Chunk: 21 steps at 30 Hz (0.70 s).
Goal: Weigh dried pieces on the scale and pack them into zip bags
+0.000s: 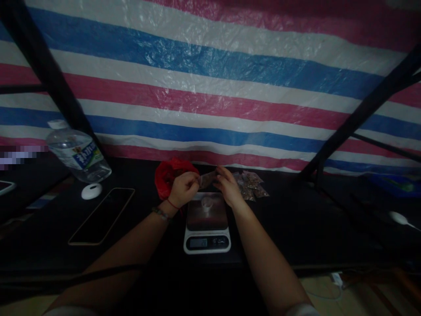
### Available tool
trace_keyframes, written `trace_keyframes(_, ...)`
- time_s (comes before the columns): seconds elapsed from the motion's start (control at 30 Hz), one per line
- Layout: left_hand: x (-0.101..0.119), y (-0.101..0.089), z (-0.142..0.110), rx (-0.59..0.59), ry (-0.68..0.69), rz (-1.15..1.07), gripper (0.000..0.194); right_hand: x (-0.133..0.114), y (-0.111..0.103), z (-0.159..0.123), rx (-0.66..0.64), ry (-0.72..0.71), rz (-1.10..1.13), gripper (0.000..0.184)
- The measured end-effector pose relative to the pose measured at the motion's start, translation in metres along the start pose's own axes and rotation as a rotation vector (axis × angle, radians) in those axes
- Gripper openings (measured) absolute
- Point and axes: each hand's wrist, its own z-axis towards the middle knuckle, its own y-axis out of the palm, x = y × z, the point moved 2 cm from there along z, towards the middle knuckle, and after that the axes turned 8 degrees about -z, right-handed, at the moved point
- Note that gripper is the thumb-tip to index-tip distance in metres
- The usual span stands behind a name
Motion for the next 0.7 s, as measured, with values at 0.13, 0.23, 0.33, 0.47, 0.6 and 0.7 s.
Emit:
trace_keyframes(0.13, 0.001, -0.001, -0.001, -0.065, 0.014, -0.018, 0.016, -0.007, -0.001, -0.004, -0.147, 0.124, 0.211, 0.044)
trace_keyframes(0.23, 0.0, -0.002, -0.001, -0.01, -0.028, -0.043, 0.019, -0.013, -0.002, -0.007, -0.23, 0.172, 0.268, 0.038)
trace_keyframes(0.33, -0.003, -0.003, -0.001, 0.063, -0.102, -0.042, 0.024, -0.017, 0.0, -0.009, -0.262, 0.192, 0.269, 0.039)
trace_keyframes(0.47, -0.011, 0.0, 0.0, 0.089, -0.17, -0.066, 0.026, -0.017, 0.003, -0.008, -0.212, 0.218, 0.275, 0.034)
trace_keyframes(0.6, -0.026, -0.002, 0.001, 0.038, -0.291, 0.072, 0.042, -0.016, -0.004, -0.004, -0.038, 0.231, 0.416, 0.029)
trace_keyframes(0.7, -0.037, -0.002, 0.002, -0.143, -0.365, 0.313, 0.047, -0.014, -0.012, 0.0, 0.05, 0.233, 0.533, 0.029)
